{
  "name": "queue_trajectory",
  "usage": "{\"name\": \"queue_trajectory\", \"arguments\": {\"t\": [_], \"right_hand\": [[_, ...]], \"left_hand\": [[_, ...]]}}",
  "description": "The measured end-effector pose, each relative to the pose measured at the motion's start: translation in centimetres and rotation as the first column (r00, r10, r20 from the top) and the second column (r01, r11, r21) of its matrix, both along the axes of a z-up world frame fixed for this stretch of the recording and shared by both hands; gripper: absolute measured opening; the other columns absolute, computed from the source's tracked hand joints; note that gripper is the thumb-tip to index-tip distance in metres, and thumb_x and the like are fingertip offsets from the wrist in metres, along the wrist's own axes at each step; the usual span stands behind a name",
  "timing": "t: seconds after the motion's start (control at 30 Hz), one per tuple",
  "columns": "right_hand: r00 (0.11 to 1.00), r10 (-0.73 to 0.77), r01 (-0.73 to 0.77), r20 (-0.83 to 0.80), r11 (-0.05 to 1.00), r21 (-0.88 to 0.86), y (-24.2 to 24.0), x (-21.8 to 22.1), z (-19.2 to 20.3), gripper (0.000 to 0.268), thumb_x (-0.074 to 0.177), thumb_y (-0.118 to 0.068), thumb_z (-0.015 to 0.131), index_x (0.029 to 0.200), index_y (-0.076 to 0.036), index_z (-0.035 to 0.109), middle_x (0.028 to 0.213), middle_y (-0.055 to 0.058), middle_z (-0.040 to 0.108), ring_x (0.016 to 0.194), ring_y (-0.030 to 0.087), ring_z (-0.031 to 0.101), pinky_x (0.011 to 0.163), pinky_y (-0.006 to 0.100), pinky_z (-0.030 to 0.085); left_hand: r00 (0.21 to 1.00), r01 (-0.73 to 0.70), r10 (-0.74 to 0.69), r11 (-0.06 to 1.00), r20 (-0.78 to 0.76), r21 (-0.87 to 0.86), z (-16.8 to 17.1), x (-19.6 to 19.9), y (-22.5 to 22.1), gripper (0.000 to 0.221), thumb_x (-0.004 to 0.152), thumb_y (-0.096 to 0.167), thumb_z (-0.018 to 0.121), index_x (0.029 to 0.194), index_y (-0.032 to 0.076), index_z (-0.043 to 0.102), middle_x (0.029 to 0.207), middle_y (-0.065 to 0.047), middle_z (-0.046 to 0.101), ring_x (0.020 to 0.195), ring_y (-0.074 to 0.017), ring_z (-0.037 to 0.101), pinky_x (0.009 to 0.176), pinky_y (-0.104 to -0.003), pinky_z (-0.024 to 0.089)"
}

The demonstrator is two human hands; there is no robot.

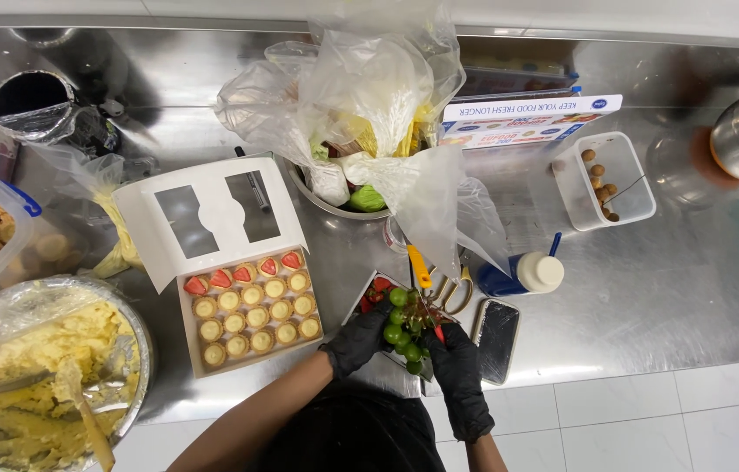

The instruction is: Decorating mini fruit tarts with sliced strawberries and green grapes in a bakery production area.

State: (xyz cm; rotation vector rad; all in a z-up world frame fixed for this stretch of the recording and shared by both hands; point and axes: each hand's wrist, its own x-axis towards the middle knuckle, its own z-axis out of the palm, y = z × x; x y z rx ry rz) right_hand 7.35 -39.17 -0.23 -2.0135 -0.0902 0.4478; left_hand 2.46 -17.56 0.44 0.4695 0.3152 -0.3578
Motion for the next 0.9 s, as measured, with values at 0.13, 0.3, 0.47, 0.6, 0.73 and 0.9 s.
{"name": "queue_trajectory", "arguments": {"t": [0.13,0.3,0.47,0.6,0.73,0.9], "right_hand": [[0.992,0.001,0.012,0.127,0.995,-0.100,0.5,-0.4,0.1,0.025,0.085,-0.013,0.079,0.108,-0.005,0.073,0.091,0.004,0.077,0.081,0.013,0.072,0.073,0.029,0.058],[0.996,-0.004,0.002,0.094,1.000,0.014,0.2,-1.0,1.4,0.019,0.088,-0.012,0.074,0.105,-0.004,0.074,0.086,0.005,0.078,0.078,0.015,0.072,0.072,0.030,0.057],[1.000,0.008,-0.007,-0.005,0.996,0.089,-0.8,-0.7,-1.0,0.013,0.091,-0.008,0.071,0.102,-0.002,0.074,0.086,0.004,0.076,0.080,0.013,0.069,0.074,0.029,0.055],[0.999,0.015,-0.007,-0.048,0.987,0.160,-1.6,-0.4,-3.9,0.013,0.094,-0.007,0.068,0.103,0.000,0.075,0.082,0.006,0.075,0.077,0.014,0.068,0.072,0.029,0.054],[0.993,-0.022,0.060,-0.118,0.943,0.329,-2.5,-0.6,-6.4,0.016,0.095,-0.005,0.066,0.109,0.000,0.072,0.084,0.004,0.073,0.075,0.013,0.066,0.069,0.027,0.052],[0.985,-0.050,0.102,-0.166,0.941,0.321,-2.6,-1.2,-7.2,0.014,0.094,-0.003,0.067,0.106,0.002,0.073,0.084,0.004,0.072,0.074,0.012,0.064,0.068,0.028,0.052]], "left_hand": [[0.985,-0.153,0.169,0.959,-0.046,0.238,-3.3,0.3,-1.4,0.049,0.104,0.043,0.053,0.138,0.008,0.062,0.124,-0.003,0.071,0.110,-0.0168,0.068,0.096,-0.032,0.056],[0.978,-0.123,-0.012,0.777,0.210,0.617,-2.6,0.7,0.7,0.049,0.107,0.046,0.050,0.141,0.012,0.061,0.130,-0.001,0.068,0.115,-0.0138,0.063,0.099,-0.032,0.052],[0.944,-0.123,-0.316,-0.085,0.090,0.989,-2.1,0.5,2.7,0.044,0.097,0.046,0.064,0.118,0.007,0.068,0.095,-0.008,0.072,0.090,-0.0270,0.070,0.081,-0.042,0.057],[0.969,-0.044,-0.116,0.785,0.217,0.618,-5.1,-0.4,2.1,0.042,0.106,0.042,0.048,0.134,0.014,0.063,0.110,0.007,0.073,0.096,-0.0118,0.068,0.084,-0.032,0.057],[0.992,0.055,-0.099,0.899,-0.079,-0.435,-11.0,-1.1,0.0,0.040,0.110,0.051,0.056,0.115,0.013,0.067,0.063,0.001,0.057,0.042,-0.0103,0.049,0.039,-0.025,0.043],[0.930,-0.163,-0.009,0.886,-0.367,-0.435,0.0,-1.4,-0.2,0.036,0.102,0.045,0.054,0.115,0.014,0.067,0.070,0.000,0.060,0.041,-0.0072,0.041,0.036,-0.019,0.035]]}}
